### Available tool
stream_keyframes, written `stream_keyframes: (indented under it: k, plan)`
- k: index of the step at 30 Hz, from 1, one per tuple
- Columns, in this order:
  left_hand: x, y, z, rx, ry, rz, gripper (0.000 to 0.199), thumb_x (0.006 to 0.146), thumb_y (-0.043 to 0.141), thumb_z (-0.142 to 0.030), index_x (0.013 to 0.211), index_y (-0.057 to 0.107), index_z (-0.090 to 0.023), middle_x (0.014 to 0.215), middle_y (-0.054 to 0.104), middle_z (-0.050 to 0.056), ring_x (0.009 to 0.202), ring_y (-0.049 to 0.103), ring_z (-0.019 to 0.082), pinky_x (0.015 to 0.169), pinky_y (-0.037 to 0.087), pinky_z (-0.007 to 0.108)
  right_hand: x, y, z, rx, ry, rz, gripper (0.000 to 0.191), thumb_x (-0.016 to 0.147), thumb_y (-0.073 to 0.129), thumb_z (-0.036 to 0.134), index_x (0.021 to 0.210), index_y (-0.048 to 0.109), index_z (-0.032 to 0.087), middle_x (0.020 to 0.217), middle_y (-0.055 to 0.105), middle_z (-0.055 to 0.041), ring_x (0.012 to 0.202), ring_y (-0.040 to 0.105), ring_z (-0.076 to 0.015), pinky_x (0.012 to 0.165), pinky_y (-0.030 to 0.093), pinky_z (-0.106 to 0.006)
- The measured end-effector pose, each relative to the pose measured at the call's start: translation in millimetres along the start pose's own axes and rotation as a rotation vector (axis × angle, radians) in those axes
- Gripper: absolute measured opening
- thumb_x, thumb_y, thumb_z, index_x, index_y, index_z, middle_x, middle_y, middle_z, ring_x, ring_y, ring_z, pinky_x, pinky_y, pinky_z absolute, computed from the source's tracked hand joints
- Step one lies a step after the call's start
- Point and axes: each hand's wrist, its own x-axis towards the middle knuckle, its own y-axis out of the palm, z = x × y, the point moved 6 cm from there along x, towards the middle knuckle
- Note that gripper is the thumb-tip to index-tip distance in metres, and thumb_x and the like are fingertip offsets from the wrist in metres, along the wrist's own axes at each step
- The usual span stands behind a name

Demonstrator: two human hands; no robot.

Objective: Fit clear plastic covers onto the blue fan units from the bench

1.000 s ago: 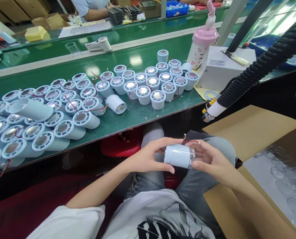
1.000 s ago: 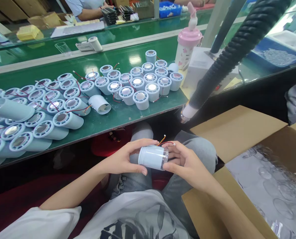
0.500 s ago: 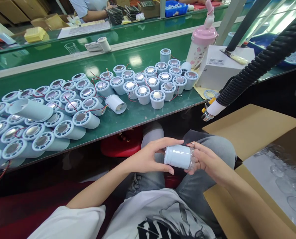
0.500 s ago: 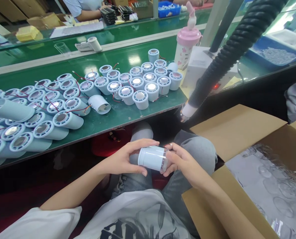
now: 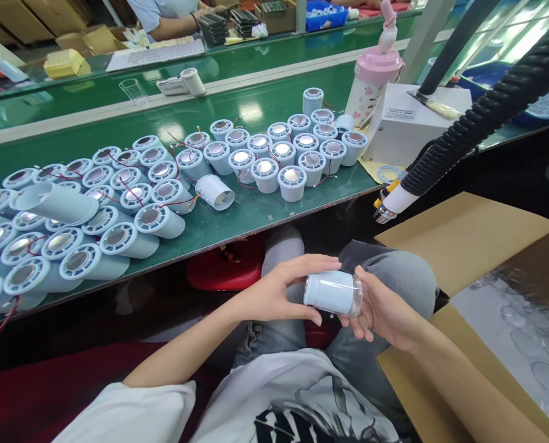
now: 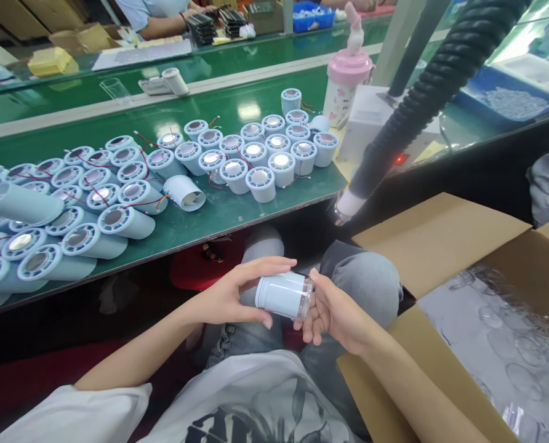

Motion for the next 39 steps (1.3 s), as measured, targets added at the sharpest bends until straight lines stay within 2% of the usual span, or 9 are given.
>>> stream_keyframes:
  k: [6, 9, 12, 14, 16, 18, 26, 35, 39]
  plan:
    - [-1, 2.5, -5, 0.039, -0.043, -0.040, 0.066, 0.070, 0.078, -0.022, 0.130, 0.052, -0.030, 0.132, 0.053, 0.008, 0.125, 0.049, 0.024, 0.101, 0.046, 0.034, 1, 4, -7, 0.009, 0.087, 0.055, 0.073, 0.094, 0.019, 0.065, 0.071, 0.063, 0.012, 0.054, 0.062, -0.0053, 0.036, 0.055, -0.0068, 0.031, 0.038, -0.010]
    - [-3, 3.0, -3, 0.003, -0.147, -0.073, 0.062, 0.074, 0.075, -0.026, 0.131, 0.049, -0.027, 0.129, 0.053, 0.009, 0.119, 0.053, 0.023, 0.095, 0.050, 0.032, 0, -3, -4, -0.133, 0.004, -0.021, 0.069, 0.090, 0.025, 0.069, 0.078, 0.062, 0.012, 0.057, 0.063, -0.0061, 0.039, 0.058, -0.0110, 0.034, 0.044, -0.016]
    - [-5, 3.0, 1, -0.102, -0.250, -0.101, 0.063, 0.077, 0.072, -0.029, 0.133, 0.045, -0.026, 0.127, 0.052, 0.009, 0.113, 0.056, 0.022, 0.091, 0.052, 0.032, -8, -17, 17, -0.452, -0.347, -0.261, 0.035, 0.092, 0.046, 0.048, 0.104, 0.055, 0.016, 0.087, 0.069, -0.0093, 0.066, 0.068, -0.0181, 0.054, 0.058, -0.028]
    - [-6, 3.1, 3, -0.170, -0.288, -0.110, 0.063, 0.077, 0.072, -0.030, 0.134, 0.044, -0.026, 0.126, 0.052, 0.008, 0.110, 0.057, 0.021, 0.091, 0.052, 0.033, -20, -15, 35, -0.738, -0.678, -0.359, 0.036, 0.089, 0.054, 0.026, 0.124, 0.045, 0.022, 0.127, 0.057, -0.0131, 0.103, 0.064, -0.0241, 0.081, 0.058, -0.039]
    - [-6, 3.1, 4, -0.214, -0.316, -0.113, 0.061, 0.078, 0.071, -0.031, 0.133, 0.044, -0.026, 0.122, 0.054, 0.007, 0.106, 0.058, 0.021, 0.089, 0.052, 0.034, -31, -2, 43, -1.004, -0.962, -0.298, 0.052, 0.088, 0.053, 0.013, 0.134, 0.038, 0.031, 0.150, 0.034, -0.0077, 0.128, 0.047, -0.0258, 0.100, 0.048, -0.046]
    - [-5, 3.9, 4, -0.239, -0.336, -0.093, 0.060, 0.080, 0.069, -0.031, 0.134, 0.043, -0.026, 0.117, 0.056, 0.007, 0.098, 0.060, 0.019, 0.084, 0.053, 0.034, -35, 6, 42, -1.139, -1.076, -0.197, 0.056, 0.088, 0.053, 0.009, 0.134, 0.042, 0.038, 0.151, 0.034, 0.0003, 0.133, 0.042, -0.0251, 0.106, 0.043, -0.046]
    - [-3, 2.4, -5, -0.260, -0.245, 0.004, 0.070, 0.076, 0.071, -0.016, 0.138, 0.044, -0.032, 0.142, 0.046, 0.004, 0.120, 0.054, 0.019, 0.103, 0.045, 0.036, -19, -7, 27, -0.399, -0.544, 0.003, 0.047, 0.085, 0.064, 0.023, 0.128, 0.051, 0.036, 0.121, 0.064, -0.0019, 0.098, 0.067, -0.0213, 0.079, 0.059, -0.031]
    - [-7, 10.3, 20, -0.417, -0.508, -0.014, 0.072, 0.075, 0.067, -0.018, 0.139, 0.040, -0.036, 0.121, 0.062, -0.010, 0.115, 0.059, 0.017, 0.096, 0.043, 0.035, -8, -8, 23, -0.557, -0.468, -0.125, 0.048, 0.081, 0.063, 0.019, 0.129, 0.058, 0.021, 0.105, 0.071, -0.0077, 0.088, 0.068, -0.0221, 0.081, 0.055, -0.035]
    - [-8, -1.2, 35, -0.258, -0.698, 0.021, 0.063, 0.073, 0.062, -0.041, 0.134, 0.046, -0.033, 0.111, 0.068, -0.004, 0.086, 0.066, 0.018, 0.070, 0.052, 0.029, -7, 1, 25, -0.600, -0.471, -0.142, 0.046, 0.090, 0.050, 0.030, 0.135, 0.050, 0.020, 0.101, 0.072, -0.0025, 0.085, 0.070, -0.0171, 0.075, 0.057, -0.030]
